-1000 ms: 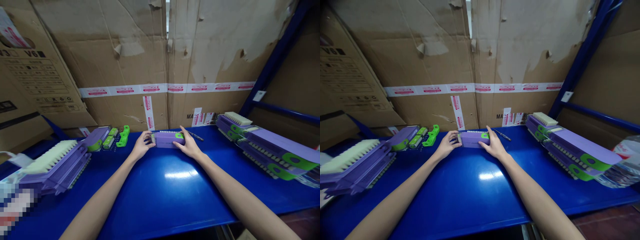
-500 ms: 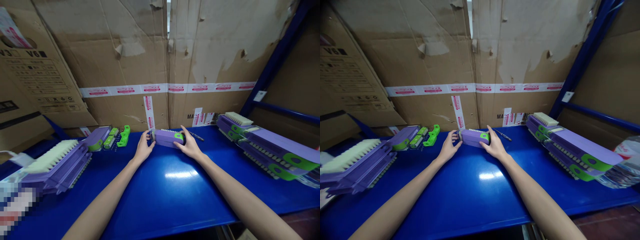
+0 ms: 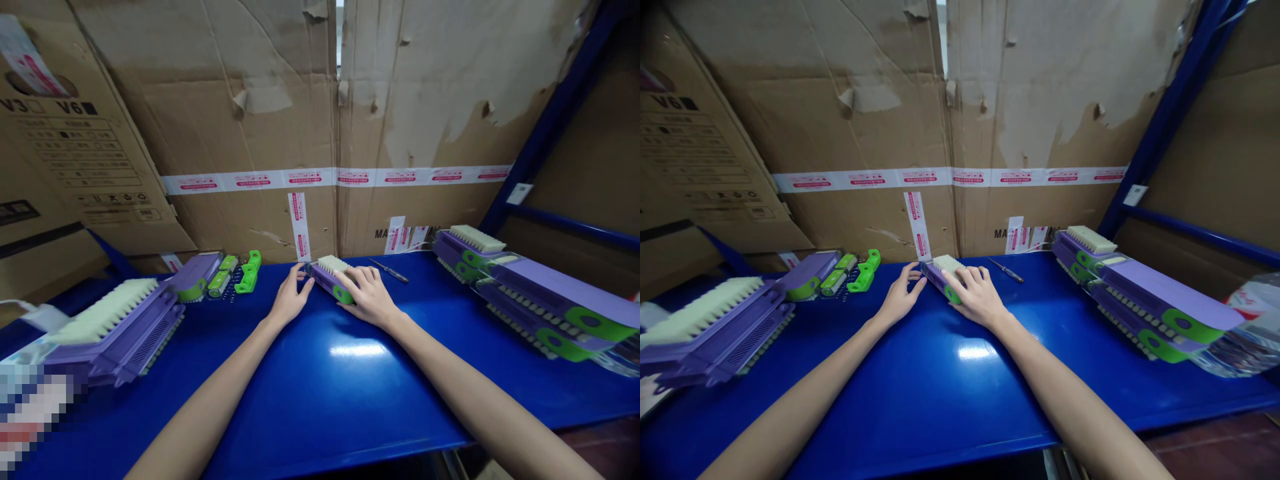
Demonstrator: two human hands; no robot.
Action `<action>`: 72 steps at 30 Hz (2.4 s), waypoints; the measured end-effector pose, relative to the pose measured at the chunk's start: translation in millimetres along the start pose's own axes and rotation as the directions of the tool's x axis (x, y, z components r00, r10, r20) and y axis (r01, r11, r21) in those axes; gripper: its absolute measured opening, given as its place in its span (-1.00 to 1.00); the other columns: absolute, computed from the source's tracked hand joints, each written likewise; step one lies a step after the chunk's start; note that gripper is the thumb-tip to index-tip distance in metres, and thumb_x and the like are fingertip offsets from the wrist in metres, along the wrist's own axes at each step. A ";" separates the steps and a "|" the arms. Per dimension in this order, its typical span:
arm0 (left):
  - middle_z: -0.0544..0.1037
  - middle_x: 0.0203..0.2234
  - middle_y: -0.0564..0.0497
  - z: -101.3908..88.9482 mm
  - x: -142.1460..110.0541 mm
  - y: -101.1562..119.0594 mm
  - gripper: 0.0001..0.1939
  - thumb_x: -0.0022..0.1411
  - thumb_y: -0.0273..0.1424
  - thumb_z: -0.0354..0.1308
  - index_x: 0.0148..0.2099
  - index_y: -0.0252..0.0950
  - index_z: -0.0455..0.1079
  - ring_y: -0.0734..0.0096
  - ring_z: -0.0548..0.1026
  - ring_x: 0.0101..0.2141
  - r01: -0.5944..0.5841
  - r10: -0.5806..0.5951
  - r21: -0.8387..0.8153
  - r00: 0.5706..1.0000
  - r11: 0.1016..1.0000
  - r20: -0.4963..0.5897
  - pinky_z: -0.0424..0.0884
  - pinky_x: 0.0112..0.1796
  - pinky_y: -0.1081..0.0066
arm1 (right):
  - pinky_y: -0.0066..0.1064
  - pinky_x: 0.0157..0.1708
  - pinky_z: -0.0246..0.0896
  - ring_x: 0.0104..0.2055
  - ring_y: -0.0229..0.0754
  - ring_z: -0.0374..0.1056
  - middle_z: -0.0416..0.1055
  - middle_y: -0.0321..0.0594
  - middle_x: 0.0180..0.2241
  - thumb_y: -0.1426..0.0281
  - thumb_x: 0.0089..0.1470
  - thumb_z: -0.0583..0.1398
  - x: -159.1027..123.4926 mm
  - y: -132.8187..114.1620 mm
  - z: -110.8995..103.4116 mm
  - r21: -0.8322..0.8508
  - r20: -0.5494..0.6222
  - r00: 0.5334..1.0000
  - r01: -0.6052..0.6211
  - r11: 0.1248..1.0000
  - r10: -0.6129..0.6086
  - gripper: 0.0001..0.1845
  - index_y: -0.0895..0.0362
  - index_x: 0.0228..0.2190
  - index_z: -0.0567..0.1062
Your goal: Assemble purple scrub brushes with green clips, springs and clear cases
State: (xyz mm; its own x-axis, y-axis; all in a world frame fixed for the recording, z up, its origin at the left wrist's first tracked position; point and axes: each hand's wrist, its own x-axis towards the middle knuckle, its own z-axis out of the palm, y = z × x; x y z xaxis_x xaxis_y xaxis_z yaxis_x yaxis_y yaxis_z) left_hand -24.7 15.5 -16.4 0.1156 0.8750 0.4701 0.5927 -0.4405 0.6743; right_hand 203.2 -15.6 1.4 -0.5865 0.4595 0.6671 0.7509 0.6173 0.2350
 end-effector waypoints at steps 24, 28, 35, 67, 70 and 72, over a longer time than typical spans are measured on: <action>0.51 -0.13 -0.16 -14.8 5.5 19.0 -0.52 0.33 -0.17 -0.28 -0.06 -0.31 0.38 0.19 0.45 -0.07 0.141 -0.128 0.099 0.983 0.985 -0.134 0.29 -0.02 0.22 | -0.30 -0.24 0.37 -0.33 -0.21 0.44 0.40 -0.14 -0.23 0.28 0.17 0.04 1.9 -16.8 5.3 0.754 0.117 0.873 -0.388 0.531 0.473 -0.47 0.13 0.15 0.12; 0.53 -0.20 -0.11 -27.1 4.0 40.3 -0.53 0.29 -0.07 -0.21 -0.09 -0.27 0.37 0.20 0.50 -0.20 0.161 -0.138 0.144 0.977 0.976 -0.161 0.36 -0.14 0.26 | -0.25 -0.13 0.32 -0.23 -0.15 0.43 0.47 -0.12 -0.24 0.39 0.12 0.05 3.4 -18.4 2.1 0.656 0.158 0.924 -0.362 0.662 0.348 -0.48 0.13 0.12 0.19; 0.43 -0.11 -0.28 -10.3 -20.4 84.5 -0.29 0.07 -0.03 0.14 0.15 -0.34 0.13 -0.02 0.44 -0.12 0.034 -0.058 0.551 0.998 0.834 0.026 0.36 -0.17 0.19 | -0.12 0.06 0.19 -0.04 -0.14 0.41 0.55 -0.22 -0.20 0.63 -0.19 0.00 4.9 -17.7 1.2 0.820 0.389 0.882 -0.463 0.337 0.266 -0.14 0.11 0.21 0.05; 0.50 -0.15 -0.32 -102.1 41.4 57.6 -0.10 -0.11 -0.05 0.26 0.20 -0.29 0.03 -0.13 0.50 -0.16 0.278 -0.311 0.649 0.948 0.708 -0.067 0.40 -0.21 0.12 | -0.25 -0.11 0.34 -0.25 -0.20 0.46 0.56 -0.23 -0.32 0.56 -0.07 0.05 3.3 -12.1 15.6 0.776 0.447 0.756 -0.594 0.214 0.479 -0.36 0.12 0.11 0.21; 0.46 -0.08 -0.31 -129.4 53.0 52.4 -0.11 -0.09 -0.03 0.26 0.20 -0.29 0.01 -0.14 0.47 -0.11 0.339 -0.325 0.678 0.933 0.652 -0.153 0.40 -0.18 0.11 | -0.25 -0.10 0.33 -0.25 -0.21 0.46 0.56 -0.22 -0.32 0.56 -0.07 0.04 4.5 -12.6 13.4 0.778 0.450 0.753 -0.595 0.203 0.481 -0.37 0.14 0.10 0.21; 0.43 -0.04 -0.30 -147.3 60.7 46.8 -0.08 -0.10 -0.02 0.27 0.20 -0.30 0.00 -0.17 0.44 -0.06 0.397 -0.366 0.695 0.908 0.600 -0.203 0.39 -0.15 0.08 | -0.25 -0.11 0.34 -0.26 -0.20 0.46 0.56 -0.21 -0.32 0.56 -0.07 0.04 5.0 -12.8 12.6 0.776 0.452 0.750 -0.597 0.200 0.484 -0.37 0.16 0.10 0.22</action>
State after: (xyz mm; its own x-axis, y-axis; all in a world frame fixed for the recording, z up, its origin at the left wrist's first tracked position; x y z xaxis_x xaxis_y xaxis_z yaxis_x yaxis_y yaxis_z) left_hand -107.4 18.5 127.6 -0.2735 0.9152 0.2960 0.9553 0.2224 0.1948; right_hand 186.9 -13.2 -7.2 -0.2136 0.9316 0.2941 0.2649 0.3450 -0.9004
